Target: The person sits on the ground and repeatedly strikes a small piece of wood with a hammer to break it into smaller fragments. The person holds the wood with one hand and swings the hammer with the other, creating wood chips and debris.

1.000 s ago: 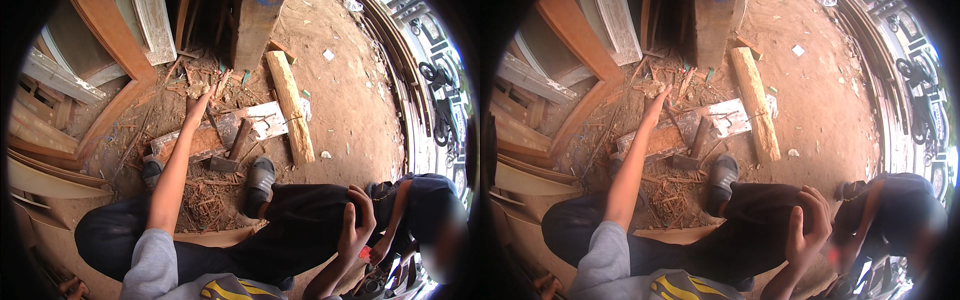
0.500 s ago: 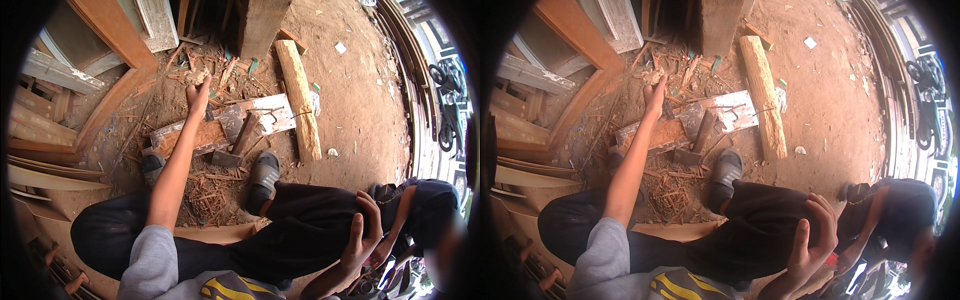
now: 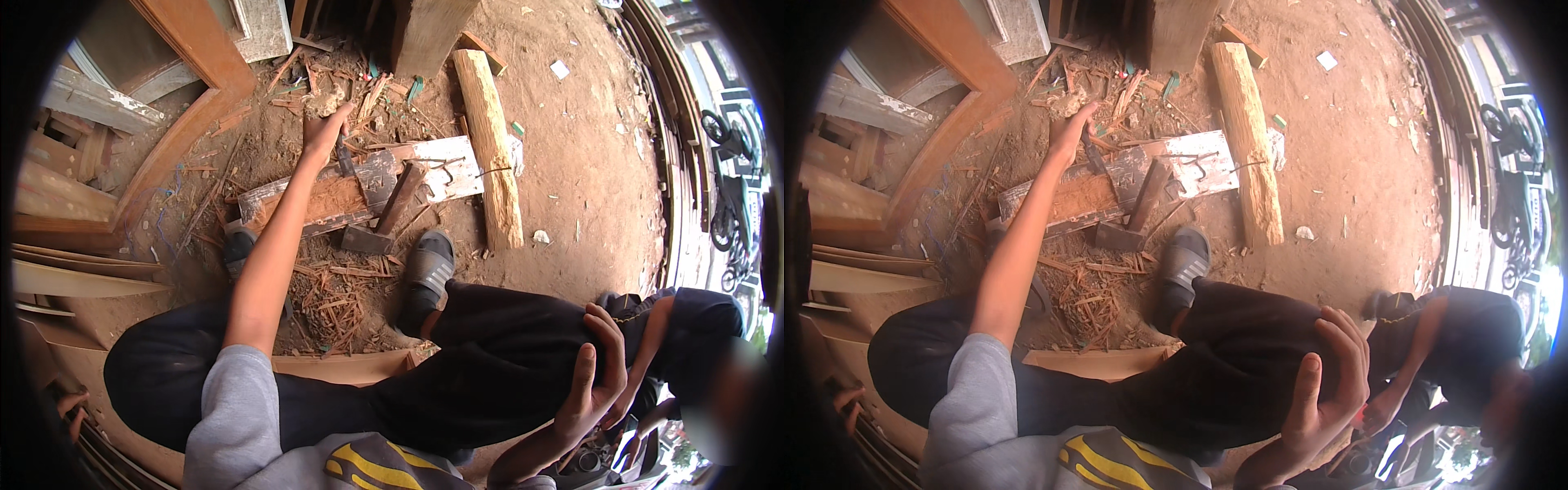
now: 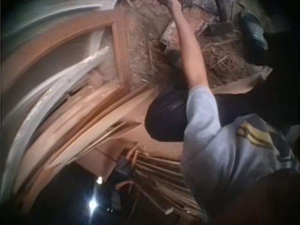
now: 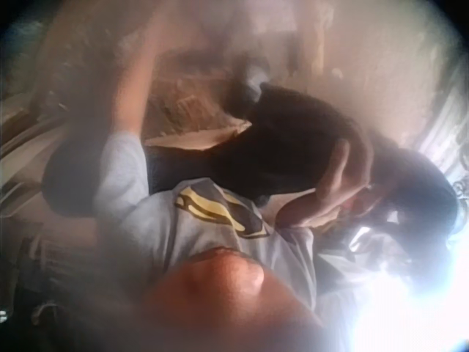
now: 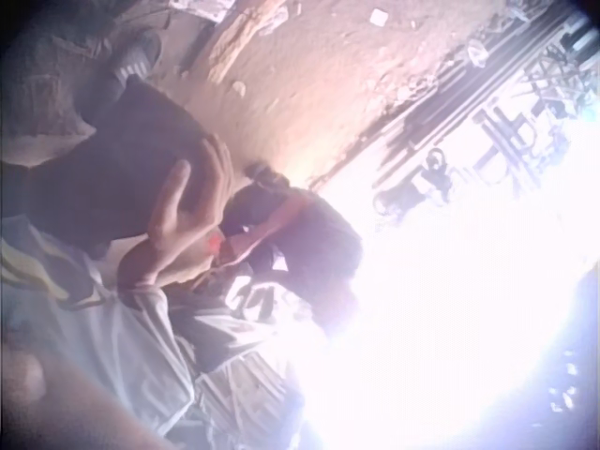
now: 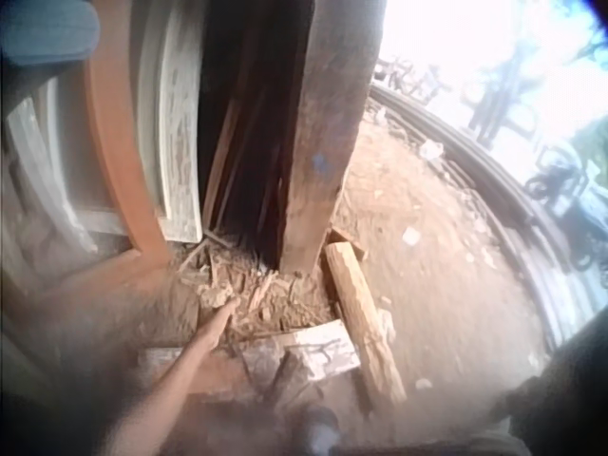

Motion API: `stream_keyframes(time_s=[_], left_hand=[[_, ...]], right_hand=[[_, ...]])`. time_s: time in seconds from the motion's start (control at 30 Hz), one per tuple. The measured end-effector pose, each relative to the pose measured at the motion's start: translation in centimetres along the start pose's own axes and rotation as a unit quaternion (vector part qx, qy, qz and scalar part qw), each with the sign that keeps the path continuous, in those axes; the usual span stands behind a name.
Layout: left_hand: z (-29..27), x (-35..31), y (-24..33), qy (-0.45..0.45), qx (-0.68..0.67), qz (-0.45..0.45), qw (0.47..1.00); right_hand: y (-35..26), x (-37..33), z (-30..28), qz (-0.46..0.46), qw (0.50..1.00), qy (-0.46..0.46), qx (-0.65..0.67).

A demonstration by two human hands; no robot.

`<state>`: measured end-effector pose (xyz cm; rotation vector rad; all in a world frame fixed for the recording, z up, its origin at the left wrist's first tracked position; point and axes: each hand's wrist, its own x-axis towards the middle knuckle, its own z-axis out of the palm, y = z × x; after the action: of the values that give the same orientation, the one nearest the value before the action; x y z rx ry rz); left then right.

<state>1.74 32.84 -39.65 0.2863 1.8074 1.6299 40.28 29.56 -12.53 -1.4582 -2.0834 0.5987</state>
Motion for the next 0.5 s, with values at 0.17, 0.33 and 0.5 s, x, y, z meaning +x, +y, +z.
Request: stream_keyframes(time_s=[0.17, 0.33, 0.5], left_hand=[[-1.1, 1.7, -2.6, 0.023, 0.056, 0.074, 0.995], [-0.8, 2.0, -3.9, 0.036, -0.038, 0.115, 0.992], [1.6, 0.8, -3.3, 0.083, -0.031, 0.198, 0.976]], right_hand=[[-0.2, 0.1, -0.4, -0.030, 0.998, -0.047, -0.035], [-0.8, 0.1, -0.5, -0.041, 0.995, -0.081, -0.045], [-4.8, 0.5, -2.7, -0.080, 0.953, -0.248, -0.153]])
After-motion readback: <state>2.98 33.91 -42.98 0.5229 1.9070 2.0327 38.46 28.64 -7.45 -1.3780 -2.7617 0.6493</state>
